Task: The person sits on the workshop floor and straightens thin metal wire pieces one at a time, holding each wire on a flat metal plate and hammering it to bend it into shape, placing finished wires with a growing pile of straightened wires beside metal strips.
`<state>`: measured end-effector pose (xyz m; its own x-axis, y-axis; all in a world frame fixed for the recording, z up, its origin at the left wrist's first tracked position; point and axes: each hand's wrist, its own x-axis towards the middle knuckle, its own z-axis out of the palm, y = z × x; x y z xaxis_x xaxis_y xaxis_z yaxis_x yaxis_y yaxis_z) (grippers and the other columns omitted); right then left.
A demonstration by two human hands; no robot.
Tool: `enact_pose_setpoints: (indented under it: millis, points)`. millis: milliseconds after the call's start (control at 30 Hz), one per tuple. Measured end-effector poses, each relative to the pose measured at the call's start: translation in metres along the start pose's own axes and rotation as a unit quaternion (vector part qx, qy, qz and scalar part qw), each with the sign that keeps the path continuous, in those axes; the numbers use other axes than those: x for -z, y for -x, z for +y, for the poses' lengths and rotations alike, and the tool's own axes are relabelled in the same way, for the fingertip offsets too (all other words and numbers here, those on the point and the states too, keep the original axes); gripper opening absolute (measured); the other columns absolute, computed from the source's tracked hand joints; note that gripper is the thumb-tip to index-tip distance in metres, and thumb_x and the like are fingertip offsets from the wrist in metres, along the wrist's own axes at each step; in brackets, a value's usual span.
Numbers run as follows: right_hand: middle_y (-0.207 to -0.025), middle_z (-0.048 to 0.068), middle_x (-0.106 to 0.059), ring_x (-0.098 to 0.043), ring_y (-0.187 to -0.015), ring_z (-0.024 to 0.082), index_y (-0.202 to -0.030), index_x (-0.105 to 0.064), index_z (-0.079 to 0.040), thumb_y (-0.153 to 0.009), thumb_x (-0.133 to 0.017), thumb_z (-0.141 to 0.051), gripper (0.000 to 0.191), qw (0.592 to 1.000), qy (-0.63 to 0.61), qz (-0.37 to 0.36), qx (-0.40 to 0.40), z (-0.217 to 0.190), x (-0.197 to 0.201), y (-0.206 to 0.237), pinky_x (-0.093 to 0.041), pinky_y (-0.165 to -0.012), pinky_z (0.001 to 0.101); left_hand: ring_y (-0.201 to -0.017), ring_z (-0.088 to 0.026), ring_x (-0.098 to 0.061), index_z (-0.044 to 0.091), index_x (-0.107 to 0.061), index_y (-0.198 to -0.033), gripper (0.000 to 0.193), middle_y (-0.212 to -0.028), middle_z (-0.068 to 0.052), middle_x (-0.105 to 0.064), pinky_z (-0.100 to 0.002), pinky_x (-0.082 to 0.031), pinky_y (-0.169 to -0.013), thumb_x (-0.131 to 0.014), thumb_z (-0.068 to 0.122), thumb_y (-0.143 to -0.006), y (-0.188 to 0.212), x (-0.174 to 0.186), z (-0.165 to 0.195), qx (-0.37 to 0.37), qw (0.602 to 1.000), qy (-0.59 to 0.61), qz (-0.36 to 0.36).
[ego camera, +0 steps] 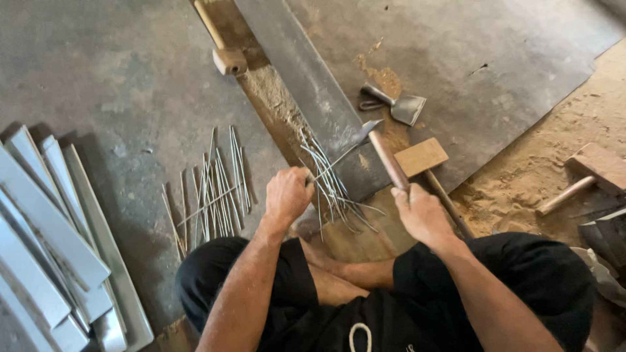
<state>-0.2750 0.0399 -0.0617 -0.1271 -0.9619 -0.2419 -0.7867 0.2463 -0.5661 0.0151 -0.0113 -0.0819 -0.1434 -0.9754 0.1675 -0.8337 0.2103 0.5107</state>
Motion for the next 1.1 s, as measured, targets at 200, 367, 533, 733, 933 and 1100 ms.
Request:
enact_pose_setpoints:
  millis: [200,367,533,733,933,1100]
  points:
    - [-0.086,0.031,-0.068,-0.066,-0.086,0.052,-0.113,-0.061,0.0,-0.103,-0.052,-0.038,0.039,0.987,-0.064,0.13,0.065,-0.001,0.006,0.008,-0.05,-0.072,0.0576,-0.083,-0.037,-0.068,0.01,-0.067,-0.079,0.012,-0.083,-0.012,-0.07,-0.051,-0.053,-0.071,-0.074,0.02,-0.082,0.002,-0.004,0.001,-0.008,1.0,-0.02,0.014]
    - [-0.083,0.03,-0.068,-0.065,-0.085,0.053,-0.102,-0.062,-0.002,-0.101,-0.056,-0.042,0.04,0.999,0.045,-0.019,0.007,0.001,0.007,0.007,-0.049,-0.075,0.0605,-0.081,-0.037,-0.067,0.01,-0.065,-0.08,0.013,-0.081,-0.011,-0.068,-0.05,-0.053,-0.069,-0.076,0.018,-0.079,-0.002,-0.006,0.002,-0.011,0.999,-0.025,0.047]
    - [-0.085,0.035,-0.067,-0.066,-0.089,0.055,-0.105,-0.057,0.0,-0.102,-0.049,-0.044,0.044,0.999,0.01,0.041,0.029,0.011,-0.007,0.003,-0.05,-0.08,0.0619,-0.079,-0.038,-0.067,0.01,-0.064,-0.081,0.014,-0.083,-0.011,-0.067,-0.05,-0.053,-0.068,-0.076,0.017,-0.081,-0.003,-0.006,0.007,-0.014,0.997,-0.035,0.062]
    - [-0.092,0.037,-0.068,-0.064,-0.094,0.058,-0.102,-0.055,-0.001,-0.102,-0.048,-0.049,0.049,0.997,0.074,-0.019,-0.013,0.037,-0.025,-0.013,-0.049,-0.085,0.0638,-0.082,-0.039,-0.07,0.014,-0.077,-0.087,0.014,-0.086,-0.014,-0.074,-0.05,-0.055,-0.073,-0.078,0.026,-0.08,-0.005,0.003,0.007,0.076,0.997,0.012,-0.02]
    - [-0.088,0.034,-0.069,-0.067,-0.089,0.054,-0.102,-0.059,-0.001,-0.101,-0.051,-0.047,0.047,1.0,0.022,-0.017,-0.001,0.035,-0.014,-0.013,-0.051,-0.08,0.0601,-0.08,-0.036,-0.073,0.011,-0.081,-0.088,0.018,-0.083,-0.015,-0.076,-0.045,-0.057,-0.074,-0.076,0.028,-0.083,-0.003,-0.01,-0.009,0.095,0.99,0.084,-0.061]
    - [-0.082,0.032,-0.067,-0.066,-0.081,0.052,-0.107,-0.06,0.001,-0.102,-0.054,-0.042,0.043,0.992,-0.01,0.109,0.063,0.027,-0.004,-0.006,-0.05,-0.07,0.0587,-0.062,-0.019,-0.072,0.004,-0.079,-0.086,0.018,-0.07,-0.012,-0.076,-0.035,-0.058,-0.061,-0.073,0.02,-0.085,-0.013,-0.032,-0.024,0.16,0.95,0.25,-0.096]
